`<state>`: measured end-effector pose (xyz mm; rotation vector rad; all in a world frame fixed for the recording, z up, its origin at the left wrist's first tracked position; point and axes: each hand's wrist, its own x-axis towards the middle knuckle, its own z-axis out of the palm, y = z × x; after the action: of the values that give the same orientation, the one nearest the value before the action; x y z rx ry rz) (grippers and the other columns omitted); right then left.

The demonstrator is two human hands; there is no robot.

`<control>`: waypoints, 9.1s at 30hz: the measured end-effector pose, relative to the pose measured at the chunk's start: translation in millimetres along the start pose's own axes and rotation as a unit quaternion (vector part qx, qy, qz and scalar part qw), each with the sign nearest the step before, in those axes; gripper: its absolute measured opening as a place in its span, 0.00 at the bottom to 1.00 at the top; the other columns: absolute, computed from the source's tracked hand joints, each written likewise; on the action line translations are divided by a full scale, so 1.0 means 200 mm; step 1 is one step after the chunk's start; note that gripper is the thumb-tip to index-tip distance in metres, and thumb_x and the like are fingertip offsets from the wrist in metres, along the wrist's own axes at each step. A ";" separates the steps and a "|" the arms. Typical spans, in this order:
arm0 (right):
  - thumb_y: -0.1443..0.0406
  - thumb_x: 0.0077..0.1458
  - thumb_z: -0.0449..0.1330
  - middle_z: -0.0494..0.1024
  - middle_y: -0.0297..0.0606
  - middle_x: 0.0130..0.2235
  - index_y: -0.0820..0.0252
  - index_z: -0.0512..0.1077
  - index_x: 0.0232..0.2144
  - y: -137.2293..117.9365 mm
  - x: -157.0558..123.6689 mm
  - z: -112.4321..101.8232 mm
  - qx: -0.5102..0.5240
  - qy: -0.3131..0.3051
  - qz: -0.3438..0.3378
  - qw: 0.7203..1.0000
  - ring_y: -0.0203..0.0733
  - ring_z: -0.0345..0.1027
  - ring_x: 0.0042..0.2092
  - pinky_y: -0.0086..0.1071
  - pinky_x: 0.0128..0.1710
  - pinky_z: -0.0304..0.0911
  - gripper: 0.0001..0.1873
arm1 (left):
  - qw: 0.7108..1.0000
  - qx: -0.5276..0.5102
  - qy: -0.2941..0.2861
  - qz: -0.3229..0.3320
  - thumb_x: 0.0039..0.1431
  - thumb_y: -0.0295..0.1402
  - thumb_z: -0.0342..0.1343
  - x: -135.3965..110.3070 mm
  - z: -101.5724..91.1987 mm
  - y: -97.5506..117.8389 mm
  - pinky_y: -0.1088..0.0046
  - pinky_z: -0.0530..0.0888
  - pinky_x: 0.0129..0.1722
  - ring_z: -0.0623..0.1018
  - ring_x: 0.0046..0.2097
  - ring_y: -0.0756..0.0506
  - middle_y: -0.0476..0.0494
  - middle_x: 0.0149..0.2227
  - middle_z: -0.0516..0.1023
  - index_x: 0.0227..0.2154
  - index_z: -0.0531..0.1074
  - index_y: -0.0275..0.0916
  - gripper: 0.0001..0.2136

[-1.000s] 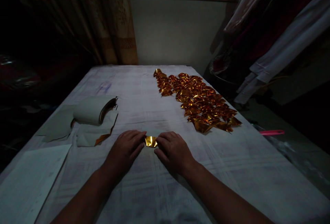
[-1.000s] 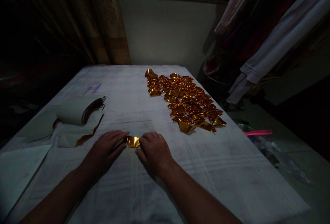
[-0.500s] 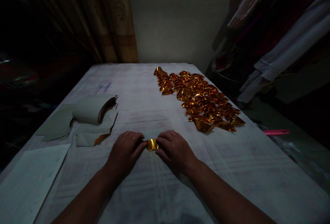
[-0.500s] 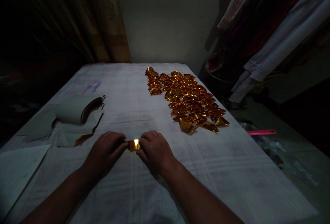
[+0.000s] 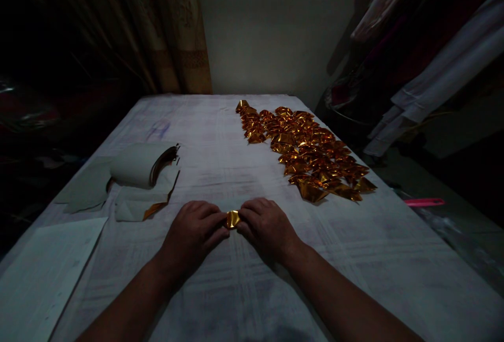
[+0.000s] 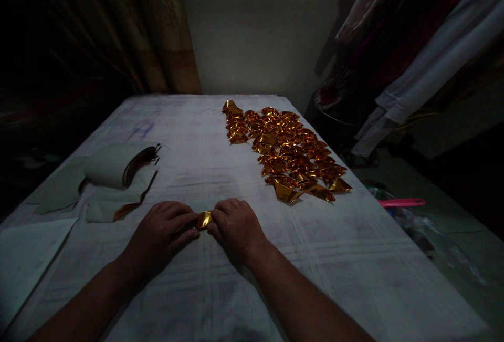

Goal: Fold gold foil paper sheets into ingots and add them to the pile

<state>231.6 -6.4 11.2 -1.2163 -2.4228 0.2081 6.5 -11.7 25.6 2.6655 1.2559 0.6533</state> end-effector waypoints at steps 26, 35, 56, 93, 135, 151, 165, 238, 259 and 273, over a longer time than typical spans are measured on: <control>0.65 0.62 0.59 0.79 0.38 0.36 0.56 0.74 0.40 0.04 0.00 0.03 0.087 0.040 0.116 0.989 0.44 0.69 0.39 0.37 0.41 0.59 0.04 | 0.996 -0.031 0.011 -0.088 0.69 0.38 0.48 0.01 0.04 0.02 0.63 0.71 0.40 0.75 0.36 0.43 0.45 0.33 0.78 0.39 0.76 0.41 0.12; 0.65 0.63 0.59 0.78 0.36 0.34 0.55 0.73 0.34 0.02 0.02 0.05 0.051 0.049 0.140 0.988 0.44 0.69 0.38 0.36 0.40 0.57 0.05 | 0.994 0.008 0.033 -0.106 0.69 0.36 0.47 0.01 0.08 0.03 0.60 0.72 0.42 0.76 0.39 0.40 0.42 0.39 0.80 0.43 0.72 0.40 0.11; 0.56 0.67 0.55 0.62 0.48 0.68 0.63 0.61 0.65 -0.07 0.01 0.02 -0.009 -0.086 -0.010 0.996 0.55 0.48 0.70 0.57 0.68 0.42 0.29 | 0.996 0.042 0.000 -0.080 0.67 0.30 0.52 0.02 0.08 0.03 0.63 0.68 0.39 0.71 0.38 0.42 0.44 0.35 0.74 0.47 0.78 0.43 0.11; 0.52 0.68 0.50 0.50 0.43 0.72 0.59 0.55 0.69 -0.04 -0.09 -0.04 -0.063 -0.142 0.117 0.981 0.55 0.41 0.72 0.60 0.69 0.39 0.33 | 0.983 0.117 -0.134 -0.034 0.73 0.45 0.37 -0.18 0.03 0.02 0.49 0.49 0.68 0.61 0.70 0.38 0.41 0.69 0.60 0.69 0.54 0.42 0.27; 0.62 0.66 0.54 0.62 0.44 0.68 0.56 0.64 0.64 -0.11 -0.17 -0.04 0.003 -0.064 0.116 0.991 0.54 0.50 0.70 0.60 0.68 0.41 0.25 | 0.985 0.081 -0.093 -0.120 0.64 0.34 0.57 0.17 0.02 0.16 0.63 0.70 0.45 0.75 0.47 0.40 0.41 0.45 0.78 0.50 0.76 0.46 0.13; 0.72 0.60 0.53 0.72 0.43 0.62 0.51 0.68 0.61 0.03 -0.15 0.06 0.030 0.059 0.091 0.994 0.46 0.64 0.63 0.46 0.63 0.57 0.28 | 0.986 0.090 -0.117 -0.072 0.62 0.28 0.53 0.20 0.00 0.15 0.70 0.69 0.35 0.77 0.36 0.43 0.45 0.32 0.77 0.35 0.71 0.41 0.04; 0.71 0.60 0.58 0.81 0.38 0.49 0.51 0.73 0.56 0.03 -0.08 -0.01 0.032 0.014 0.020 0.999 0.43 0.73 0.49 0.37 0.50 0.63 0.23 | 0.999 -0.026 -0.031 0.029 0.59 0.22 0.49 0.04 0.01 0.03 0.66 0.75 0.46 0.75 0.46 0.44 0.42 0.43 0.78 0.35 0.75 0.39 0.10; 0.61 0.59 0.65 0.77 0.42 0.54 0.52 0.79 0.36 0.14 0.05 0.05 0.107 0.014 -0.035 0.994 0.55 0.63 0.61 0.52 0.56 0.58 0.03 | 0.991 -0.058 -0.090 0.086 0.68 0.29 0.51 -0.02 -0.09 0.01 0.59 0.73 0.50 0.72 0.49 0.41 0.40 0.48 0.74 0.50 0.73 0.42 0.11; 0.64 0.57 0.67 0.78 0.40 0.51 0.55 0.74 0.29 0.07 0.09 0.08 0.116 0.026 0.015 0.993 0.50 0.68 0.56 0.49 0.55 0.56 0.05 | 0.991 -0.025 -0.093 0.088 0.65 0.28 0.52 -0.06 -0.08 0.01 0.50 0.65 0.61 0.74 0.55 0.40 0.41 0.53 0.75 0.56 0.69 0.45 0.17; 0.63 0.55 0.68 0.78 0.40 0.50 0.55 0.72 0.32 0.08 0.10 0.07 0.121 0.025 0.019 0.992 0.50 0.69 0.54 0.47 0.54 0.57 0.08 | 0.991 0.011 -0.101 0.081 0.66 0.29 0.52 -0.03 -0.09 0.05 0.52 0.66 0.59 0.75 0.52 0.40 0.41 0.48 0.75 0.51 0.71 0.43 0.12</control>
<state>226.6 19.7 -0.8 -1.1451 -2.2550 0.4632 2.1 -24.2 42.7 2.7891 1.0081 0.3768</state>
